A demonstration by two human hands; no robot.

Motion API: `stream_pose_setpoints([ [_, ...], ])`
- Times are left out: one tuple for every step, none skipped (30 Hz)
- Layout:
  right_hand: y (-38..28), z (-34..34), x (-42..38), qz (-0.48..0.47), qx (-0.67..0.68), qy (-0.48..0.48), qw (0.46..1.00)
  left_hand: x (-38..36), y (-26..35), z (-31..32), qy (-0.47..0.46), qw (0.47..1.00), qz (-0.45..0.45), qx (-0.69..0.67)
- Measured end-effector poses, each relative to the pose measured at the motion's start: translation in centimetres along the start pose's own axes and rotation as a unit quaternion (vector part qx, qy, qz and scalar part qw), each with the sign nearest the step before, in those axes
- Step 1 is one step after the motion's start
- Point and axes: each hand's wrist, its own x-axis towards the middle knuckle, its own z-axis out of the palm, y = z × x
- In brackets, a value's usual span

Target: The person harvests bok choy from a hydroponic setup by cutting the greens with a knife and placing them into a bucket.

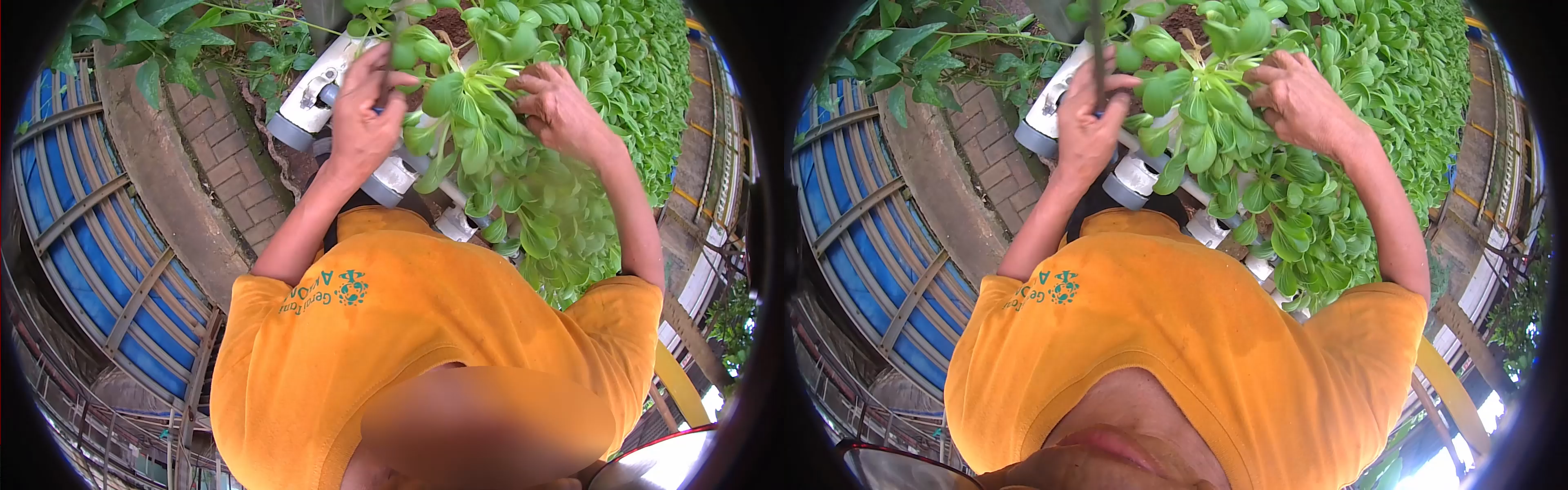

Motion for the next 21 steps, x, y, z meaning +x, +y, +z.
stream_pose_setpoints([
  [-0.2, 0.0, -0.3, 0.000, 0.001, 0.000, 1.000, 0.2, 0.5, 0.8, -0.032, 0.997, -0.054, -0.044],
  [-0.8, -0.6, -0.4, 0.028, 0.019, -0.036, 0.999, 0.3, 0.2, 1.8, -0.055, 0.998, -0.012, -0.028],
  [-0.9, -0.9, -0.7, 0.030, 0.046, -0.030, 0.998, 0.5, 0.0, 2.7, -0.077, 0.997, 0.029, -0.012],
  [-0.8, -1.1, -1.0, 0.033, 0.072, -0.024, 0.997, 0.2, 0.1, 3.3, -0.133, 0.989, -0.019, -0.064],
  [-0.5, -1.3, -1.2, 0.035, 0.099, -0.018, 0.994, -0.3, 0.1, 4.3, -0.143, 0.983, -0.029, -0.109],
  [0.0, -2.7, -1.4, 0.046, 0.138, -0.026, 0.989, -0.4, 0.5, 4.5, -0.181, 0.975, -0.040, -0.121],
  [0.8, -4.4, -1.6, 0.073, 0.238, -0.021, 0.968, -0.5, 0.9, 4.7, -0.220, 0.965, -0.052, -0.134],
  [1.8, -5.6, -1.5, 0.096, 0.256, 0.010, 0.962, -0.8, 0.8, 5.2, -0.224, 0.967, -0.020, -0.116],
  [2.6, -6.8, -1.1, 0.092, 0.260, 0.063, 0.959, -1.3, 0.5, 5.7, -0.230, 0.968, 0.010, -0.099],
  [3.4, -7.8, -0.6, 0.089, 0.265, 0.115, 0.953, -1.8, 0.3, 6.1, -0.236, 0.968, 0.039, -0.081],
  [3.3, -8.6, 0.6, 0.090, 0.309, 0.110, 0.940, -2.1, 0.4, 6.5, -0.232, 0.968, 0.049, -0.083],
  [2.5, -9.2, 2.5, 0.092, 0.352, 0.106, 0.925, -2.3, 0.5, 6.8, -0.230, 0.968, 0.059, -0.084],
  [1.6, -9.2, 4.4, 0.095, 0.395, 0.102, 0.908, -2.5, 0.5, 7.1, -0.226, 0.968, 0.070, -0.086],
  [1.2, -8.4, 6.4, 0.069, 0.443, 0.024, 0.893, -2.7, 0.4, 7.4, -0.229, 0.967, 0.066, -0.090],
  [0.9, -7.1, 8.7, 0.042, 0.488, -0.054, 0.870, -2.8, 0.4, 7.5, -0.226, 0.967, 0.066, -0.097],
  [0.9, -6.0, 10.9, 0.015, 0.375, -0.103, 0.921, -2.8, 0.3, 7.7, -0.222, 0.967, 0.066, -0.104],
  [1.1, -4.6, 13.1, -0.013, 0.255, -0.149, 0.955, -2.9, 0.2, 7.7, -0.218, 0.967, 0.066, -0.110],
  [1.2, -2.2, 15.2, -0.042, 0.084, -0.214, 0.972, -3.0, 0.1, 7.6, -0.219, 0.967, 0.066, -0.115],
  [1.5, -0.2, 16.8, -0.070, -0.092, -0.271, 0.956, -2.9, 0.1, 7.6, -0.220, 0.966, 0.067, -0.121],
  [1.7, 0.5, 17.3, -0.019, 0.013, -0.313, 0.949, -2.9, 0.1, 7.5, -0.222, 0.964, 0.068, -0.128],
  [1.9, 1.1, 17.7, 0.034, 0.118, -0.352, 0.928, -3.0, 0.0, 7.4, -0.216, 0.964, 0.069, -0.137],
])
